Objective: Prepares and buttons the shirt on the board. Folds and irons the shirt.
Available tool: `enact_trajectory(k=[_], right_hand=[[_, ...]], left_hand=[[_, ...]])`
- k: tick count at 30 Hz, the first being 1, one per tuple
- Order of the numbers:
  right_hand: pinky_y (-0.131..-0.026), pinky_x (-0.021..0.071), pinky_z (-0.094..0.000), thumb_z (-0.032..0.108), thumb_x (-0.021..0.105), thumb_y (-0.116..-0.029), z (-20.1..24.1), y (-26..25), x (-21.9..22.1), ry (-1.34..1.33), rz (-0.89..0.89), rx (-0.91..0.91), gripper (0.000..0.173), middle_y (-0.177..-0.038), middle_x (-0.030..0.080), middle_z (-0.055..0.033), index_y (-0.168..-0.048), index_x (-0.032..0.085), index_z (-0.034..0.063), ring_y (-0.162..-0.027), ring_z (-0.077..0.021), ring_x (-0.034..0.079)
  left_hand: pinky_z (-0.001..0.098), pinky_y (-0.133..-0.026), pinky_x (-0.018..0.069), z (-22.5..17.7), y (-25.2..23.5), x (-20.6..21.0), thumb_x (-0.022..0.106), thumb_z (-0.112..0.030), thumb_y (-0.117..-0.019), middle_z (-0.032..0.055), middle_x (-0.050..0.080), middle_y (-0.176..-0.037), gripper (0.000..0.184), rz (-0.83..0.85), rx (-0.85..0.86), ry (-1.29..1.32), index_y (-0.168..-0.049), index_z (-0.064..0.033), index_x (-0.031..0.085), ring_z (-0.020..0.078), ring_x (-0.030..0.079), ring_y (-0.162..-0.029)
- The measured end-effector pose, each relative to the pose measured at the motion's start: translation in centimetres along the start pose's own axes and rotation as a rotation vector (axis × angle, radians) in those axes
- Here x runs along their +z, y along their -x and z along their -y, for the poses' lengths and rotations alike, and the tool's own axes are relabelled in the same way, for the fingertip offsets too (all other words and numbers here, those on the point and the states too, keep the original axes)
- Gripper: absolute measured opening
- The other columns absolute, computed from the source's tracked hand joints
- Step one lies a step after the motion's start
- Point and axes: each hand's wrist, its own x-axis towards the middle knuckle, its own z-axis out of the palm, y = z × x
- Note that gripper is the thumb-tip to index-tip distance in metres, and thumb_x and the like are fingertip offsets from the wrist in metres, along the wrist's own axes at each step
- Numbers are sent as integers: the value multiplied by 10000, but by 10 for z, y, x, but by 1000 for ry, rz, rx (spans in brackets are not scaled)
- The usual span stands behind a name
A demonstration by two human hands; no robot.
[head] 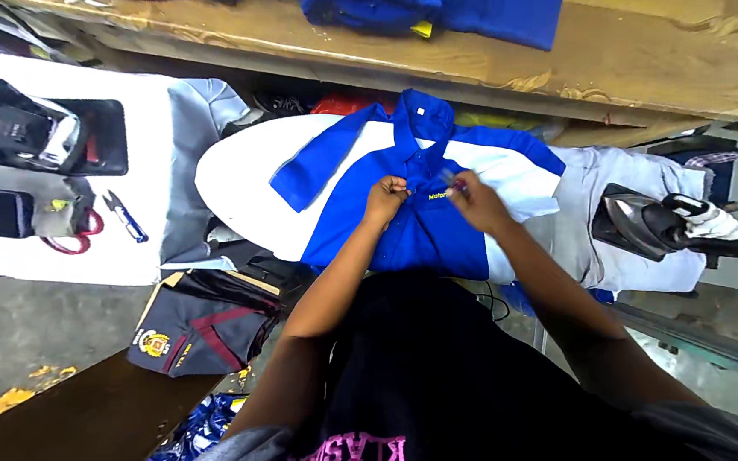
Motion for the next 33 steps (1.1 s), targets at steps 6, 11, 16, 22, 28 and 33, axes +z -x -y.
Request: enact_trajectory(k=[6, 11, 16, 22, 28, 33], right_hand=[[-852, 526, -637, 309, 530, -1083, 17, 0, 42, 253, 66, -5, 424, -1230, 660, -279, -1380, 558, 7, -1064, -478, 677], [-857, 520, -636, 315, 503, -1095, 26, -3, 40, 268, 84, 60, 426, -1202, 666, -280, -1362, 560, -13, -1076, -478, 672], [-886, 515, -625, 317, 485, -1103, 26, -8, 39, 274, 130, 80, 417, -1209, 666, -272, -1367, 562, 4, -1099, -463, 667], [-890, 513, -623, 320, 479, -1105, 25, -10, 39, 272, 142, 79, 410, -1211, 669, -265, -1362, 575, 16, -1109, -457, 665], [-930, 497, -625, 311, 473, -1109, 25, -13, 33, 217, 189, 89, 401, -1220, 670, -259, -1357, 579, 14, -1142, -446, 653], [-932, 495, -626, 307, 477, -1107, 28, -15, 26, 253, 211, 82, 385, -1201, 679, -249, -1325, 605, 17, -1146, -435, 654]], left_hand=[[325, -811, 532, 2, 1, 1, 672, 3, -943, 145, 673, -1009, 241, -9, 41, -3, -1169, 67, 616, 148, 630, -866], [335, -837, 537, 2, 2, 3, 670, 17, -935, 160, 679, -1004, 242, -14, 73, -5, -1162, 82, 615, 160, 643, -881], [332, -831, 537, 4, 2, 3, 673, 23, -935, 156, 677, -999, 229, -18, 76, 5, -1150, 78, 616, 155, 639, -876], [327, -829, 536, 4, 1, 4, 672, 23, -937, 151, 684, -994, 221, -28, 70, -4, -1148, 65, 621, 151, 644, -875], [329, -827, 540, 5, 0, 4, 683, 20, -930, 150, 680, -991, 230, -29, 77, -25, -1147, 66, 625, 153, 645, -868], [338, -840, 544, 6, 0, 4, 676, 20, -930, 155, 693, -989, 220, -27, 117, -66, -1140, 71, 629, 158, 658, -881]])
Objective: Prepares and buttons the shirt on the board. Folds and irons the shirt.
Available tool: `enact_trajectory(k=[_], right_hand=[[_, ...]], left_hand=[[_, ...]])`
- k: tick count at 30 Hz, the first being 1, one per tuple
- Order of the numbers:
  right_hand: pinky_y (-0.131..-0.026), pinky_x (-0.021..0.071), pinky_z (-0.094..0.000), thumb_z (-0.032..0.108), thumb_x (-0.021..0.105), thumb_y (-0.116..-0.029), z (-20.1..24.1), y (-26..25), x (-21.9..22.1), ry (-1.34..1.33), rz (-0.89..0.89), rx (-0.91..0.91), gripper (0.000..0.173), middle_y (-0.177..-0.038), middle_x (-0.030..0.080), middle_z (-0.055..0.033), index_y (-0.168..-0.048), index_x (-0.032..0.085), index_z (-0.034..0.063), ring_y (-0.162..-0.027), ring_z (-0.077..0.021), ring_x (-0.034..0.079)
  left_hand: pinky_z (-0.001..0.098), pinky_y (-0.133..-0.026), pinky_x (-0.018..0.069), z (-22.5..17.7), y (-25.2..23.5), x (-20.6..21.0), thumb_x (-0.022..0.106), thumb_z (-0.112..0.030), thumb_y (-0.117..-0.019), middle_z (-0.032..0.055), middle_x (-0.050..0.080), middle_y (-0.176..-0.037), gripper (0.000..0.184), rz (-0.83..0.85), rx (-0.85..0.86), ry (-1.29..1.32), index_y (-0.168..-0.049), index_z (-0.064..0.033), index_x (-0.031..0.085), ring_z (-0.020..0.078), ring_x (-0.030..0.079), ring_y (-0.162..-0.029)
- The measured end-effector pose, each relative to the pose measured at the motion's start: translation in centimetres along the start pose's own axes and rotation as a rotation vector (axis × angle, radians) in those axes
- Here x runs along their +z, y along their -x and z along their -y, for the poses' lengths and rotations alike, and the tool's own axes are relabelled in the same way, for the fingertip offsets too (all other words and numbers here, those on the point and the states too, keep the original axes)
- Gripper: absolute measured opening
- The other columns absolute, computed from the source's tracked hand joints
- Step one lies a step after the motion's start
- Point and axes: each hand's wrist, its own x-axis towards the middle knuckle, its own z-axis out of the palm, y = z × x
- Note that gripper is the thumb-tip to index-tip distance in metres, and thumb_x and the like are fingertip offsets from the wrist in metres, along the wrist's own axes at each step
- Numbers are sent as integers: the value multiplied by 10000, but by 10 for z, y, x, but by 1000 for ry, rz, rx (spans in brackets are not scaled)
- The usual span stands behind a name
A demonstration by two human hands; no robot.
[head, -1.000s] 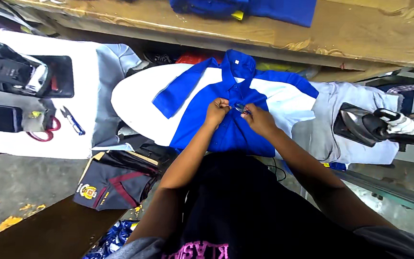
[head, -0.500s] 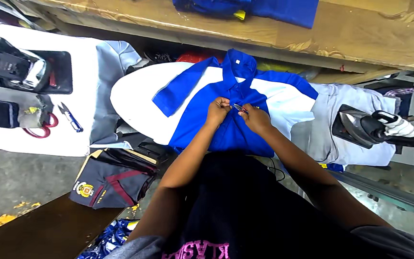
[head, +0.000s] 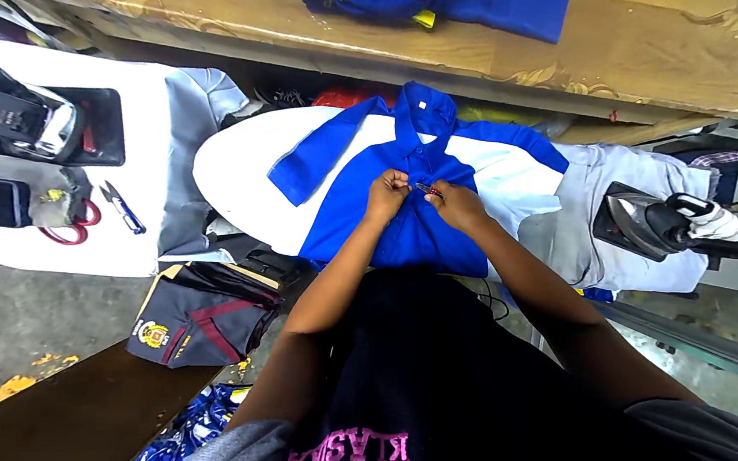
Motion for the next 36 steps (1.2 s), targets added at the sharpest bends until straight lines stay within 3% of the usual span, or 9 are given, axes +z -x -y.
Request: enact_trajectory(k=[8, 20, 24, 33, 36], right_hand=[[-888, 502, -645, 277, 495, -1097, 5, 1, -6, 75, -22, -15, 345, -1177, 684, -256, -1287, 640, 28, -1106, -457, 664], [-893, 509, -629, 313, 509, -1091, 1, 2, 2, 86, -45, 0, 394, -1242, 662, -253, -1362, 594, 40, -1123, -450, 660], [-823, 528, -615, 294, 506, -1091, 2, 5, 6, 137, -99, -25, 368, -1198, 670, -259, -1322, 617, 30, -1046, -458, 683], [-777, 535, -612, 281, 516, -1084, 6, 6, 13, 138, -156, -29, 348, -1174, 674, -259, -1281, 640, 21, -993, -458, 693], [-766, 536, -617, 261, 506, -1086, 2, 6, 12, 119, -198, -24, 330, -1152, 683, -259, -1260, 649, 19, -990, -464, 696]], left_hand=[[381, -873, 550, -1, 0, 0, 667, 4, -934, 170, 706, -1019, 220, 3, 17, -44, -1142, 73, 640, 196, 678, -919], [356, -856, 543, 0, -3, 0, 680, -3, -937, 157, 695, -1019, 243, 2, -55, -6, -1165, 61, 626, 174, 663, -904], [358, -850, 543, -4, -3, 0, 679, -5, -938, 159, 690, -1022, 250, 10, -88, -3, -1171, 63, 623, 173, 658, -897], [346, -825, 539, -4, -5, 0, 672, 2, -935, 135, 692, -988, 239, 10, -85, -13, -1162, 56, 621, 154, 652, -865], [381, -864, 544, -6, -4, -1, 676, -9, -940, 166, 695, -1034, 267, 20, -86, -25, -1189, 64, 614, 190, 666, -918]])
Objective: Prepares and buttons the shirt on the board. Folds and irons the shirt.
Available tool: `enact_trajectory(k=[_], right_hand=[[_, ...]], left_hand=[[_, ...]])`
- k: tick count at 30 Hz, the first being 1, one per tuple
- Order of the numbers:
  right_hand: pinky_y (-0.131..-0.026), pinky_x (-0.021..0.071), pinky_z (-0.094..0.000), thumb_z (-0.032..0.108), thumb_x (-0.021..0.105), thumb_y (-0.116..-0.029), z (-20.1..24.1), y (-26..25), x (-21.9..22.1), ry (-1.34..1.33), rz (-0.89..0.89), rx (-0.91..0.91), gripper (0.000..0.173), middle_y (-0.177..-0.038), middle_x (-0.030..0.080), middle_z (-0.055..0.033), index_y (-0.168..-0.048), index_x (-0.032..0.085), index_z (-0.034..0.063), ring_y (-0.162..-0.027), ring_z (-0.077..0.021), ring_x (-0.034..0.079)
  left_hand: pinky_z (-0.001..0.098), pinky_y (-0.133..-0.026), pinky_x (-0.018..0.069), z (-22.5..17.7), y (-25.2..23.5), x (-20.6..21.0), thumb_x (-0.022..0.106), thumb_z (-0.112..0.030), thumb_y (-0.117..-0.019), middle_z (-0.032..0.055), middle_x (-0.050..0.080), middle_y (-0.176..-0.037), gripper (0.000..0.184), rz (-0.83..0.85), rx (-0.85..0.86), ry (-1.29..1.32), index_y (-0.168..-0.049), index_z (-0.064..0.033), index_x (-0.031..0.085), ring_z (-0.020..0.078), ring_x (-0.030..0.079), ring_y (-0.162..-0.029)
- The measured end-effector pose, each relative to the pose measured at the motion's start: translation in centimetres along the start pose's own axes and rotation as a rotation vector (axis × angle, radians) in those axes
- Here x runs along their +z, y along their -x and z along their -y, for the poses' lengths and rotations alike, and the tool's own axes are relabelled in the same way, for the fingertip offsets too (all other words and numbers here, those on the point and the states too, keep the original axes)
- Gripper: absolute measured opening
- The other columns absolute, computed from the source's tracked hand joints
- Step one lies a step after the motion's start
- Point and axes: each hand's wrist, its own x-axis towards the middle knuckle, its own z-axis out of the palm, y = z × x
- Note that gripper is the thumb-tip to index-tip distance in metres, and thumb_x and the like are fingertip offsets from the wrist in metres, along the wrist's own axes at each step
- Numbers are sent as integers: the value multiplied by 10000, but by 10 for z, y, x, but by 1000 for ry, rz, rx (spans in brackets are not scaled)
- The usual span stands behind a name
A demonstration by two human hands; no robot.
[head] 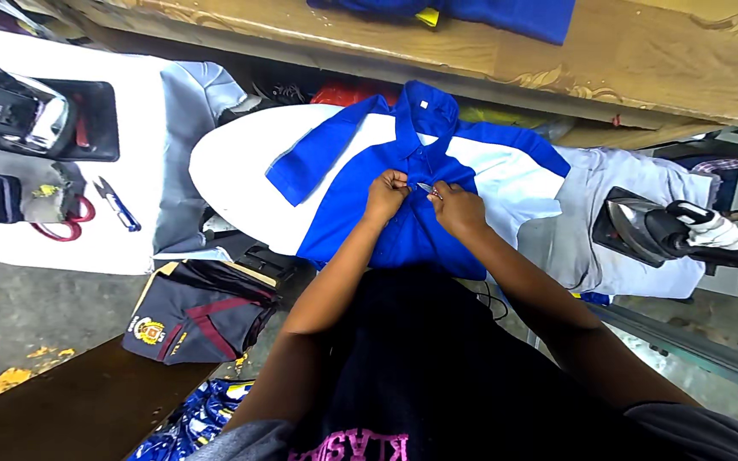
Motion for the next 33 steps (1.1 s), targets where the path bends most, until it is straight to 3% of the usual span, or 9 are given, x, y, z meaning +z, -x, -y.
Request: enact_trajectory(k=[5, 10, 12, 16, 20, 23, 25, 27, 33], right_hand=[[-928, 496, -689, 323, 473, -1094, -36, -8, -51, -199, -230, 93, 480, -1261, 648, -310, -1413, 542, -30, -1125, -505, 653], [-1075, 434, -588, 382, 512, -1051, -122, -47, -144, -272, -674, 360, 551, -1419, 514, -335, -1423, 537, -23, -1301, -469, 533], [-1088, 422, -562, 373, 543, -1034, -147, -71, -166, -248, -707, 498, 530, -1448, 497, -303, -1406, 561, -4, -1324, -436, 519], [-1078, 359, -729, 427, 556, -1028, -196, -93, -169, -150, -611, 579, 585, -1452, 501, -356, -1397, 566, -27, -1361, -542, 469], [-1168, 306, -674, 410, 574, -1022, -146, -69, -151, -255, -737, 398, 659, -1538, 396, -360, -1508, 458, -21, -1438, -540, 370], [-1024, 445, -619, 182, 532, -1065, -81, -38, -86, -401, -649, -54, 426, -1215, 576, -441, -1241, 564, -204, -1148, -554, 579], [-988, 494, -606, 136, 544, -1057, -48, -24, -27, -520, -379, -212, 352, -1138, 650, -385, -1178, 620, -186, -1089, -497, 646], [-960, 513, -598, 114, 572, -1040, -20, -20, 18, -611, -218, -217, 318, -1115, 674, -351, -1175, 640, -166, -1050, -460, 670], [-857, 546, -524, 52, 577, -1039, 11, -26, 56, -732, -249, -32, 247, -1050, 688, -308, -1175, 637, -144, -908, -372, 688]], left_hand=[[358, -857, 543, 3, -1, -1, 686, -6, -936, 166, 682, -1035, 268, -1, -2, 19, -1186, 64, 618, 179, 655, -907], [369, -858, 543, 1, -3, -3, 689, 3, -932, 176, 677, -1060, 285, 24, -34, 33, -1199, 67, 612, 189, 652, -916], [362, -850, 538, 0, -4, -5, 702, -6, -931, 177, 670, -1061, 298, 27, -48, 32, -1202, 70, 606, 190, 641, -909], [458, -910, 554, 0, -1, 1, 713, -35, -924, 224, 678, -1102, 334, 33, -41, -21, -1221, 84, 615, 284, 673, -991], [478, -1000, 538, 0, -1, -1, 690, -84, -948, 252, 681, -1172, 350, 52, -27, -74, -1240, 95, 621, 323, 675, -1103], [550, -1030, 491, -12, 4, -9, 677, -114, -978, 300, 658, -1209, 339, 75, -80, -108, -1223, 115, 628, 398, 638, -1164], [587, -1048, 459, -16, 4, -11, 660, -148, -996, 315, 643, -1235, 345, 120, -110, -153, -1213, 119, 640, 424, 609, -1202], [599, -1057, 442, -19, 2, -13, 643, -161, -1008, 318, 634, -1257, 346, 154, -118, -202, -1217, 115, 642, 429, 595, -1226], [593, -1048, 431, -26, 2, -14, 593, -161, -1034, 324, 614, -1265, 345, 207, -141, -260, -1224, 126, 620, 425, 582, -1223]])
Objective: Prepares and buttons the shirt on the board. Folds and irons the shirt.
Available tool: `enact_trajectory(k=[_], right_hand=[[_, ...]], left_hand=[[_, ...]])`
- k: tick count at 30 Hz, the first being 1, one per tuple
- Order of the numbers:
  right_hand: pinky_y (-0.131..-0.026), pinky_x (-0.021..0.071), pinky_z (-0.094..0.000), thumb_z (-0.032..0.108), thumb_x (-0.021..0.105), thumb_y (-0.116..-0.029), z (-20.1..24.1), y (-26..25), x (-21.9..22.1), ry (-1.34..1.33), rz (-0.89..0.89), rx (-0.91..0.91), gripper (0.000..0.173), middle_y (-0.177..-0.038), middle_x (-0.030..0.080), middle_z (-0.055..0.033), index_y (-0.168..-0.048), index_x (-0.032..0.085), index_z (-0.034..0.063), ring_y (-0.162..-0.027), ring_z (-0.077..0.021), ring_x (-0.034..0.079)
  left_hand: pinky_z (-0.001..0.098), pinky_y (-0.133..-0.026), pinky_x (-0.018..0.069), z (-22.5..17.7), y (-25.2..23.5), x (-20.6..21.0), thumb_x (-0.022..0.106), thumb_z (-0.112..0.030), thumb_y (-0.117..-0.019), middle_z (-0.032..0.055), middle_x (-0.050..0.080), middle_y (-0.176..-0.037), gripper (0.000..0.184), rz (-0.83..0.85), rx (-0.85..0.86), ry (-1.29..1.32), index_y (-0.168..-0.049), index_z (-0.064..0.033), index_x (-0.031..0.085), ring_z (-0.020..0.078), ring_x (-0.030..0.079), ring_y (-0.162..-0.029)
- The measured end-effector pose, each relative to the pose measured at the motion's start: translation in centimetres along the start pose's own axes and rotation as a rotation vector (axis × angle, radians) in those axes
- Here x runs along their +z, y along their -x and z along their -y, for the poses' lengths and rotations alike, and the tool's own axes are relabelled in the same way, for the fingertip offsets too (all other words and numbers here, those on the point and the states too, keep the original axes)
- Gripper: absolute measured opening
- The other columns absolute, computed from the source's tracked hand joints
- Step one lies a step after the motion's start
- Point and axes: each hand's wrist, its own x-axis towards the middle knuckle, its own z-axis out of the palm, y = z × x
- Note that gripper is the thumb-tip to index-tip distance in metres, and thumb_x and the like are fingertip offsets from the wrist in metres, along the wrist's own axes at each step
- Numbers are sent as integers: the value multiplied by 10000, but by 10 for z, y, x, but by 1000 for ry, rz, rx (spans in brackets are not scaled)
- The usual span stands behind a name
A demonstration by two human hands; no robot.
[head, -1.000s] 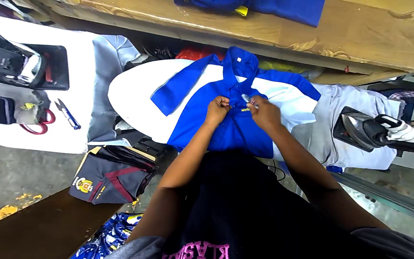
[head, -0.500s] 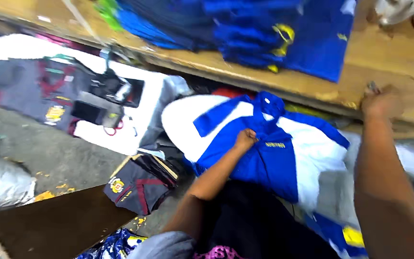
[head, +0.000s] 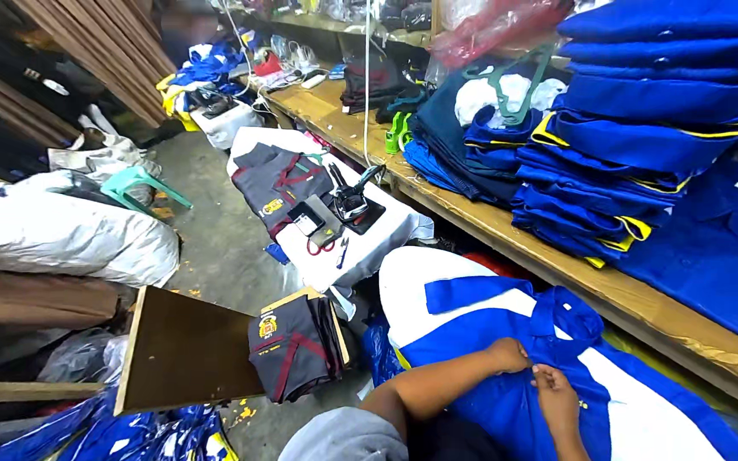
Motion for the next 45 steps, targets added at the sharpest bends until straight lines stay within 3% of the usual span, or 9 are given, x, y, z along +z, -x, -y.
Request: enact_trajectory(k=[6, 12, 18, 27, 31, 35, 41, 43, 45], right_hand=[[-759, 552, -434, 44, 575, -1039, -1, 1, -5, -69, -29, 28, 222, -987, 694, -256, -1152, 653, -130, -814, -270, 668], [-645, 508, -300, 81, 532, -1067, 13, -7, -12, -285, 47, 319, 222, -953, 647, -139, -1185, 621, -85, -739, -146, 611], [-652, 502, -266, 113, 491, -1085, 34, -10, -26, -307, 200, 388, 254, -931, 626, -79, -1240, 575, -70, -714, -90, 576], [-571, 485, -217, 115, 490, -1075, 1, -20, -31, -574, 304, 427, 167, -796, 627, 9, -1144, 600, 10, -607, -53, 563], [-525, 460, -199, 107, 509, -1068, 2, -21, -29, -579, 280, 462, 126, -777, 635, 9, -1096, 605, 31, -578, -49, 560], [-615, 475, -252, 102, 501, -1077, 16, -13, -30, -324, 245, 369, 226, -956, 680, -68, -1221, 626, -20, -686, -77, 573], [-839, 524, -370, 72, 489, -1073, 23, 10, -31, -62, 290, 202, 361, -1184, 667, -197, -1414, 558, -27, -932, -223, 636], [-972, 520, -514, 164, 600, -1040, 21, 17, -24, 71, 258, 191, 399, -1206, 670, -240, -1383, 574, -40, -1082, -345, 663], [-919, 514, -611, 268, 690, -991, 22, 28, -17, 281, 229, 201, 423, -1193, 654, -242, -1276, 612, -35, -1096, -407, 651]], left_hand=[[592, -1015, 444, -3, 1, 3, 560, -151, -1045, 332, 618, -1217, 332, 10, 49, 0, -1185, 144, 615, 423, 596, -1170], [553, -980, 449, 1, -2, 3, 543, -140, -1055, 305, 611, -1170, 304, 32, 101, 52, -1151, 143, 600, 381, 591, -1099], [491, -998, 477, -9, 13, -8, 537, -118, -1053, 285, 625, -1197, 304, 31, 126, 19, -1226, 127, 586, 335, 607, -1119], [275, -768, 498, 22, -14, -1, 543, -56, -1035, 52, 581, -904, 124, 96, 189, 202, -1079, 53, 584, 84, 550, -783], [442, -843, 496, 20, -12, -1, 564, -100, -1042, 184, 618, -939, 195, -2, 284, -125, -1053, 90, 606, 254, 596, -876], [561, -966, 496, 10, -5, 5, 544, -122, -1049, 259, 642, -1142, 234, -109, 244, -277, -1082, 94, 629, 376, 640, -1072], [509, -951, 476, 18, -11, 7, 497, -100, -1069, 242, 639, -1085, 226, -77, 192, -133, -1116, 93, 606, 326, 619, -1039], [483, -926, 489, 21, -14, 7, 461, -121, -1090, 230, 643, -1075, 261, -66, 152, -30, -1151, 87, 606, 293, 620, -1003], [439, -867, 502, 21, -11, 6, 411, -149, -1112, 203, 634, -1048, 302, -76, 125, 21, -1186, 76, 599, 252, 609, -921]])
